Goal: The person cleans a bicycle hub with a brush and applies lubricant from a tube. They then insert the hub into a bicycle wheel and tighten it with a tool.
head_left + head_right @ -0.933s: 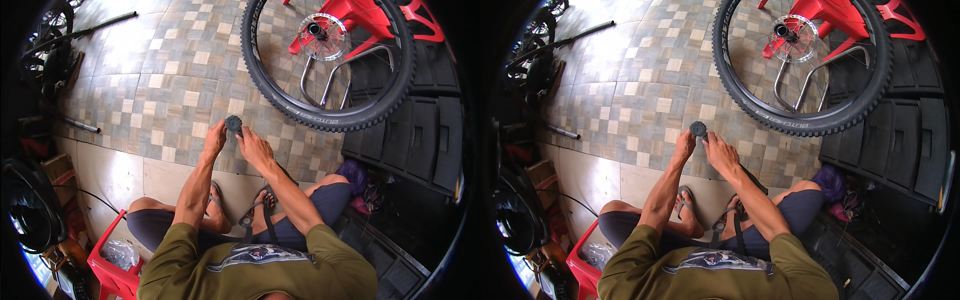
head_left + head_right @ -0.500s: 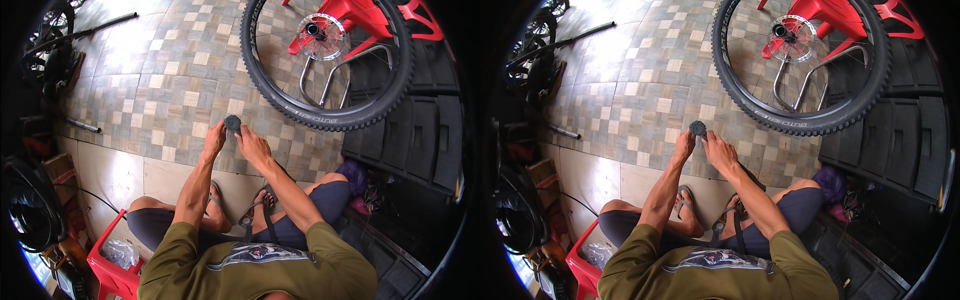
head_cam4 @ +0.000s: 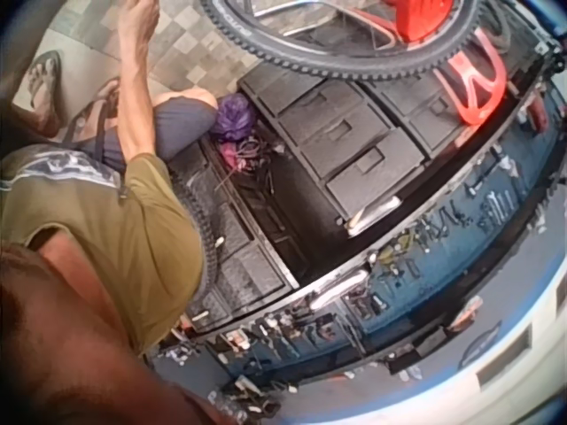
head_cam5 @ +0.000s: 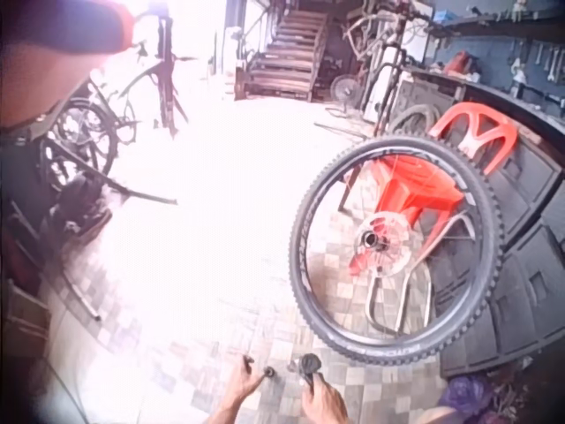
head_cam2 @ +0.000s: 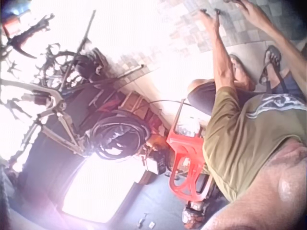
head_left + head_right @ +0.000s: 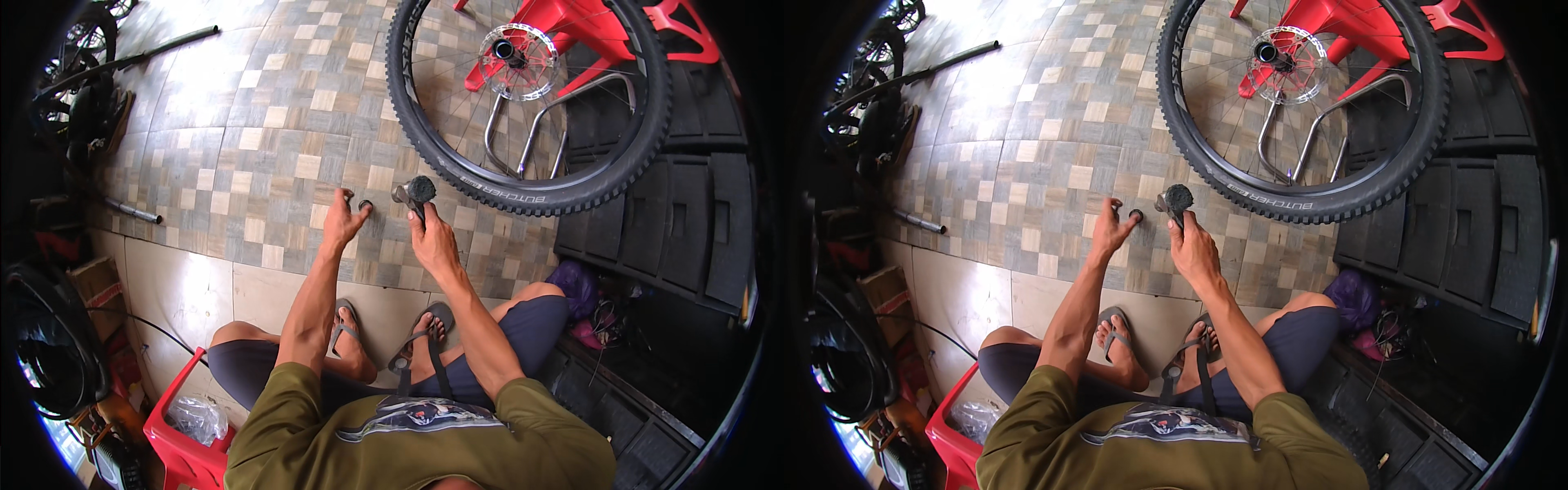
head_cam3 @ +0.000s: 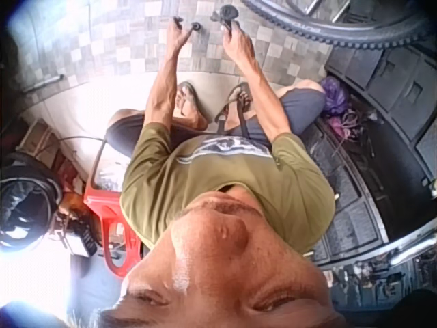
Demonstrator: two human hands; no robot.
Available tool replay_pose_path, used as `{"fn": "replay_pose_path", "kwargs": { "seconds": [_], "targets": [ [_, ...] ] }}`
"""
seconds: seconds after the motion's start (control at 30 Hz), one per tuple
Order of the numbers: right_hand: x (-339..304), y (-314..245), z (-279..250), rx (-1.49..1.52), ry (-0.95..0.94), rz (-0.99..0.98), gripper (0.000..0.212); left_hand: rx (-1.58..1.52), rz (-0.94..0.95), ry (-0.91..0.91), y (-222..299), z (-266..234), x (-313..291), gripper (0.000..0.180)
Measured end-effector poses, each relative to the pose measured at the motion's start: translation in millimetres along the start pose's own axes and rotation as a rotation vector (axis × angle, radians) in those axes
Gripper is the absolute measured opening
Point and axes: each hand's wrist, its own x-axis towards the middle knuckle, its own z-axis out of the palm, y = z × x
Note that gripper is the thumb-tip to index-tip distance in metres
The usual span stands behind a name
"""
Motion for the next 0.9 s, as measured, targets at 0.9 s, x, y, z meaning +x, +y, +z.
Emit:
{"fn": "replay_pose_path", "kwargs": {
  "seconds": [0.9],
  "targets": [
    [-226, -360, -437, 0.877, 0.021, -0.023, 0.042, -1.111, -0.098, -0.431, 575, -302, -294, 0.029]
  ]
}}
